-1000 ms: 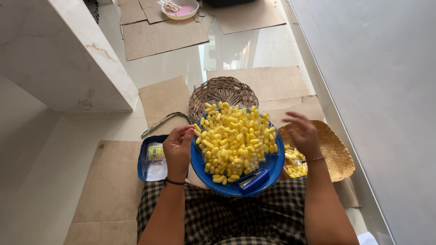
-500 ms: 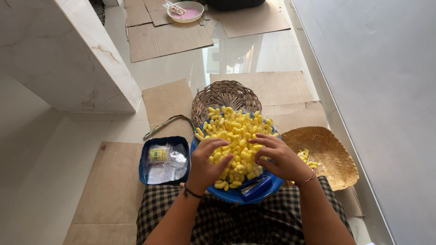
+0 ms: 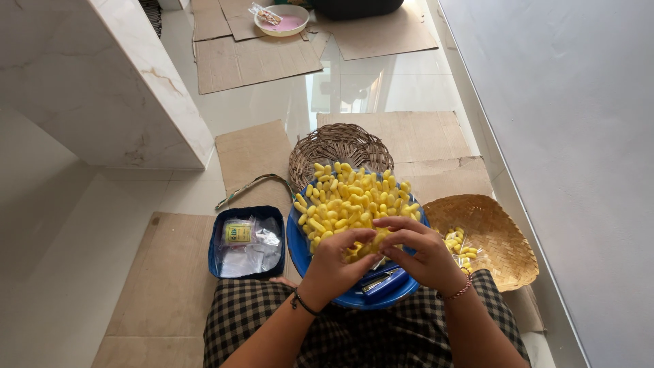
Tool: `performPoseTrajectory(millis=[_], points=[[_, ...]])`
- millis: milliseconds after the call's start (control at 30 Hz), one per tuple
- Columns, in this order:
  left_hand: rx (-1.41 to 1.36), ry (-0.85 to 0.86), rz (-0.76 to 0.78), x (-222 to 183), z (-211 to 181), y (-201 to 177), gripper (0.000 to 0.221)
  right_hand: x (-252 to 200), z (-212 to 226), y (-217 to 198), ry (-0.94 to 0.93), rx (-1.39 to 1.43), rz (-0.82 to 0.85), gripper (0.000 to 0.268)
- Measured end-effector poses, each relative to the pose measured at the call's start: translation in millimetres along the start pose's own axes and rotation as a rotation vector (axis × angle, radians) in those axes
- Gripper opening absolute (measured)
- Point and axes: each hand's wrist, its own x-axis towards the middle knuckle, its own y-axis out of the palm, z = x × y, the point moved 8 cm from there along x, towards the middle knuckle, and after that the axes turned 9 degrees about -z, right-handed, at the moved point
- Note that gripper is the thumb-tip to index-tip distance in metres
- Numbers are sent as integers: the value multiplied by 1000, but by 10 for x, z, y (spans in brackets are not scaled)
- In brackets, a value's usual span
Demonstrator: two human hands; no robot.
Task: Sort and trim silkworm cocoons using a small hand tool
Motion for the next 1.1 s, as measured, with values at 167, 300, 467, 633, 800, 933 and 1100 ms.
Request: performPoseTrajectory(millis=[167,300,467,633,800,933,1100], points=[[-13,-171,7,0,123,-54,30,47,28,3,40,44,-4,12],[-10,-310,39,14,255,-124,17,82,-13,20,104,39,1,12],[-47,-341,65,24,367,-94,17,21,-174,74,241,76,20,22],[-57,-355,83,14,175,-95,24,-23,-259,118,337,82,40,27],[101,-335,109,45,232,-105,21,-191,-526,113,572,142,14,25],[124,-331,85,53,284,-130,24,-168,-595,-59,576,72,-19,24],[63,-318,41,95,299,-171,28,-23,-278,-1,419,-201,193,17]])
